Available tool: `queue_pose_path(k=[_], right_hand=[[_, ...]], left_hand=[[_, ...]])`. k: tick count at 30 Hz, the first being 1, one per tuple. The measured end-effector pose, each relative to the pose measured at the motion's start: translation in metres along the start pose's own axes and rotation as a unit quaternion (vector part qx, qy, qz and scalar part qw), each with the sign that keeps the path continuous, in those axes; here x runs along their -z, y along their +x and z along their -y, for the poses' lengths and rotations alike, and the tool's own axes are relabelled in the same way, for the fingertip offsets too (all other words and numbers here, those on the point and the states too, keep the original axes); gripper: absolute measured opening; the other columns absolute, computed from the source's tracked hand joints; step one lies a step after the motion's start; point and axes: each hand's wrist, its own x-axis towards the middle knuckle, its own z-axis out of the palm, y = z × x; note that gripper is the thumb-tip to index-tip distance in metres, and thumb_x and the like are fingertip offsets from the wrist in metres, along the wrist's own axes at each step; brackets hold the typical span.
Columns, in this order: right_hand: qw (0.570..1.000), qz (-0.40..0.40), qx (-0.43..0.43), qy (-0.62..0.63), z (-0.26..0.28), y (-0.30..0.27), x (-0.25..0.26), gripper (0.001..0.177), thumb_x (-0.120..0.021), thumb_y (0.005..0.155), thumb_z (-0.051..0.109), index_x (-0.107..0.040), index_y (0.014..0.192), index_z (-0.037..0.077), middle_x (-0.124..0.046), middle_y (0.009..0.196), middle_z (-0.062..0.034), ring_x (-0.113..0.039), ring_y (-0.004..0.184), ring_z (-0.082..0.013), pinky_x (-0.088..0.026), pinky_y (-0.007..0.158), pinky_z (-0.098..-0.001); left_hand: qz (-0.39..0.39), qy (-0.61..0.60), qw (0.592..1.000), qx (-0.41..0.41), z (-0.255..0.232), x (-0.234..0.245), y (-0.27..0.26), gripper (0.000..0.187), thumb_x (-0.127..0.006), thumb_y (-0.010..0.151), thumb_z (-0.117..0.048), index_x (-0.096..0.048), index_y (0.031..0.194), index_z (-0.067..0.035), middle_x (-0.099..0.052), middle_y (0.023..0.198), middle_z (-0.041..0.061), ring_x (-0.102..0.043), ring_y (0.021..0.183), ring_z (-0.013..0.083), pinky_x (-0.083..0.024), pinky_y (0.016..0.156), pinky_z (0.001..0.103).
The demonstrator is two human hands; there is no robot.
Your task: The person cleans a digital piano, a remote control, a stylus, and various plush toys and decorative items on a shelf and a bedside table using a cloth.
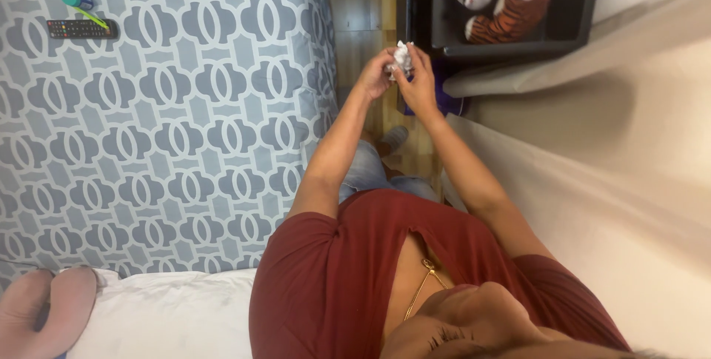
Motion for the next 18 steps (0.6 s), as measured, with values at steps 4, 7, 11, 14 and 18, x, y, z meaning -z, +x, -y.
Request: queue_pose_path(k=[4, 7, 11, 14, 18], right_hand=[[0.966, 0.076, -0.239, 0.055, -0.028, 0.02, -0.047, 0.044, -0.076, 0.092, 0.008, -0.065, 0.134, 0.006, -0.063, 0.126, -0.0134, -0.068, 0.105, -0.0226, -0.059, 0.086, -0.0324], [0.954, 0.085, -0.283, 0.047, -0.061, 0.033, -0.084, 0.039, -0.077, 0.092, 0.007, -0.068, 0.13, 0.007, -0.067, 0.124, -0.0121, -0.07, 0.102, -0.0234, -0.059, 0.087, -0.034], [0.962, -0.01, -0.273, 0.001, -0.121, 0.05, -0.139, 0.042, -0.081, 0.085, 0.002, -0.068, 0.124, 0.006, -0.061, 0.124, -0.0156, -0.067, 0.109, -0.0265, -0.057, 0.092, -0.0367], [0.952, -0.104, -0.286, -0.03, -0.179, 0.074, -0.171, 0.053, -0.084, 0.074, -0.004, -0.066, 0.123, 0.005, -0.058, 0.126, -0.0195, -0.063, 0.113, -0.0313, -0.056, 0.096, -0.0381], [0.938, -0.196, -0.269, -0.1, -0.259, 0.118, -0.194, 0.058, -0.082, 0.079, -0.009, -0.061, 0.132, 0.005, -0.056, 0.132, -0.0207, -0.061, 0.12, -0.0346, -0.05, 0.105, -0.0408]], left_hand=[[-0.026, 0.143, 0.988, -0.043, -0.029, 0.022, 0.009, 0.025, -0.063, 0.095, -0.007, -0.067, 0.119, -0.005, -0.07, 0.106, 0.008, -0.064, 0.094, 0.0207, -0.053, 0.078, 0.034], [-0.06, 0.147, 0.986, -0.052, -0.06, 0.039, 0.019, 0.03, -0.063, 0.095, -0.009, -0.062, 0.125, -0.009, -0.069, 0.114, 0.007, -0.066, 0.1, 0.0181, -0.056, 0.081, 0.034], [-0.076, 0.19, 0.978, -0.045, -0.098, 0.071, 0.053, 0.039, -0.062, 0.093, -0.011, -0.057, 0.131, -0.014, -0.065, 0.122, 0.006, -0.066, 0.102, 0.0166, -0.057, 0.081, 0.034], [-0.088, 0.314, 0.945, -0.036, -0.12, 0.11, 0.087, 0.043, -0.062, 0.09, -0.008, -0.059, 0.133, -0.013, -0.062, 0.127, 0.006, -0.065, 0.105, 0.0158, -0.055, 0.081, 0.032], [-0.054, 0.335, 0.94, 0.015, -0.131, 0.16, 0.136, 0.047, -0.06, 0.087, -0.003, -0.06, 0.133, -0.011, -0.062, 0.126, 0.006, -0.064, 0.103, 0.0171, -0.055, 0.082, 0.033]])
